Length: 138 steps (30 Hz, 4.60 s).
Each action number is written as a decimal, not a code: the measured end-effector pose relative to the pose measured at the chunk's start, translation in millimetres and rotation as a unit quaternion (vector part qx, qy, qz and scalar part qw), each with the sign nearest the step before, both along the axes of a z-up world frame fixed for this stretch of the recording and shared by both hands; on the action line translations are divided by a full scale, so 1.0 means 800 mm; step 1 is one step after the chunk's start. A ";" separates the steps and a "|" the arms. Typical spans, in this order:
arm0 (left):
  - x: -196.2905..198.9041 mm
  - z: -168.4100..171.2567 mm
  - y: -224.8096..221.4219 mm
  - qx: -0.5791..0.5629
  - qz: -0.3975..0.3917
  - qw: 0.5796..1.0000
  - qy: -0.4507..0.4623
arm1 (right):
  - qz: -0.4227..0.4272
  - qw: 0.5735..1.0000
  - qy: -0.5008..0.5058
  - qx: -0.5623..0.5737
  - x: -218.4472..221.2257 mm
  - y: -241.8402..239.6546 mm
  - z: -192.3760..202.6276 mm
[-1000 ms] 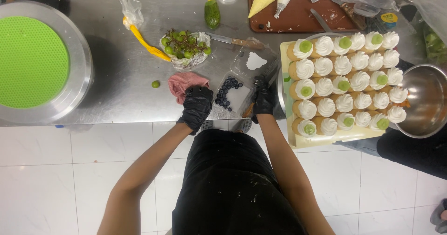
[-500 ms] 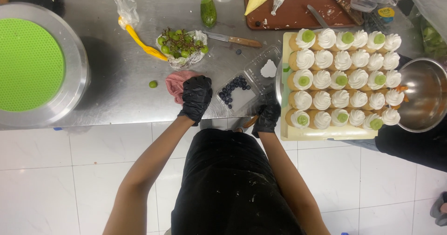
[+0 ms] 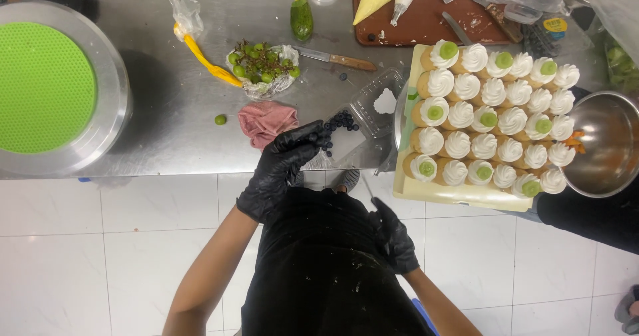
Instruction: Decorating a batch of frosted cupcakes by cutting and placing fruit toppings such as grapes, blueberries, and pumpkin pieces.
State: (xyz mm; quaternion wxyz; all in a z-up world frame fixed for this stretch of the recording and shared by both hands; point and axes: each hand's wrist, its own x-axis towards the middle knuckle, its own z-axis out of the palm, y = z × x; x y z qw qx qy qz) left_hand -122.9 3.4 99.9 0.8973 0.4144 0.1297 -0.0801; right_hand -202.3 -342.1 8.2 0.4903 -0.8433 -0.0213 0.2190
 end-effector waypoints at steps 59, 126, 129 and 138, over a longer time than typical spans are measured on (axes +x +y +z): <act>0.061 0.107 -0.278 -0.055 -0.049 0.997 -0.016 | 0.339 0.824 -0.421 -0.171 0.227 -0.081 0.342; 0.109 0.112 -0.164 0.003 -0.011 0.996 -0.083 | 0.105 0.941 0.131 0.293 0.241 -0.003 0.345; 0.087 0.141 -0.170 -0.012 -0.005 0.996 -0.088 | 0.107 0.937 0.166 0.287 0.229 0.015 0.362; 0.077 0.173 -0.180 -0.023 -0.035 0.998 -0.039 | 0.104 0.933 0.190 0.287 0.201 -0.009 0.341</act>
